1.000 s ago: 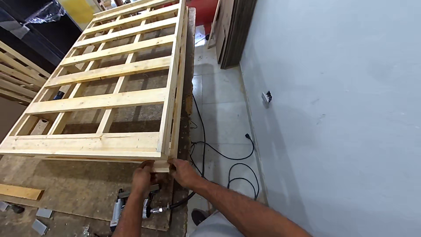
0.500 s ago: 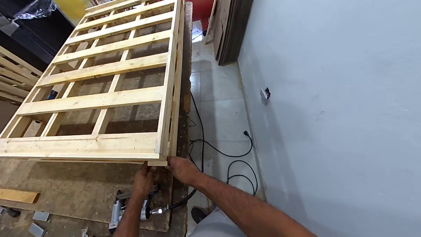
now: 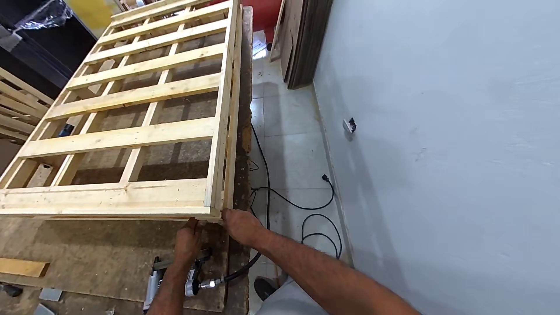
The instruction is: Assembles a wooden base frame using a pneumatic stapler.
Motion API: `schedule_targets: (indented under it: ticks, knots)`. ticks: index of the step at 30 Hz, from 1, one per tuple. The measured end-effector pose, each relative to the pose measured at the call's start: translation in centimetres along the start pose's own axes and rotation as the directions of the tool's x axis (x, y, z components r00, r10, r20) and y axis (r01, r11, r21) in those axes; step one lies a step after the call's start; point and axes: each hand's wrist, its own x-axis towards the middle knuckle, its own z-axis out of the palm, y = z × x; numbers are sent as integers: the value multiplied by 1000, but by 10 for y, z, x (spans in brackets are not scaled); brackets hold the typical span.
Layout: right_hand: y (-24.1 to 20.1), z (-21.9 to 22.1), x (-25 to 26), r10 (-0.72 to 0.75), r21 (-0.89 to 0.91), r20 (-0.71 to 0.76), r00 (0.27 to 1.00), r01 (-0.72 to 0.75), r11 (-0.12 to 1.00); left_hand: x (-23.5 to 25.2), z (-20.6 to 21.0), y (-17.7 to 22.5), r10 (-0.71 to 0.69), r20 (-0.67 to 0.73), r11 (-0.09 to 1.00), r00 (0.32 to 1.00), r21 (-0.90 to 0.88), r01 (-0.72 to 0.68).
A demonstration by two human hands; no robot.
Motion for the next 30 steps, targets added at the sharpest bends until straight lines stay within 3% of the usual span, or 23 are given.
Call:
schedule_targets:
  ticks: [6, 14, 16, 21, 30]
  knots:
    - [4, 10, 2, 56, 42, -10, 998, -55, 998, 3, 2, -2, -16, 89, 998, 996, 65, 10]
    - [7, 20, 12, 68, 65, -53, 996, -64, 996, 8, 3, 3, -99, 118, 940, 988, 338, 54]
    - [8, 11, 16, 78, 72, -39, 996, -75, 995, 12, 3, 3, -104, 110, 947, 988, 313, 65]
    - [18, 13, 17, -59, -8, -15, 998, 59, 998, 12, 0, -4, -78, 107, 986, 991, 152, 61]
    - [18, 21, 22, -30, 14, -36, 999, 30, 999, 13, 1, 1, -121, 88, 924, 989, 373, 80]
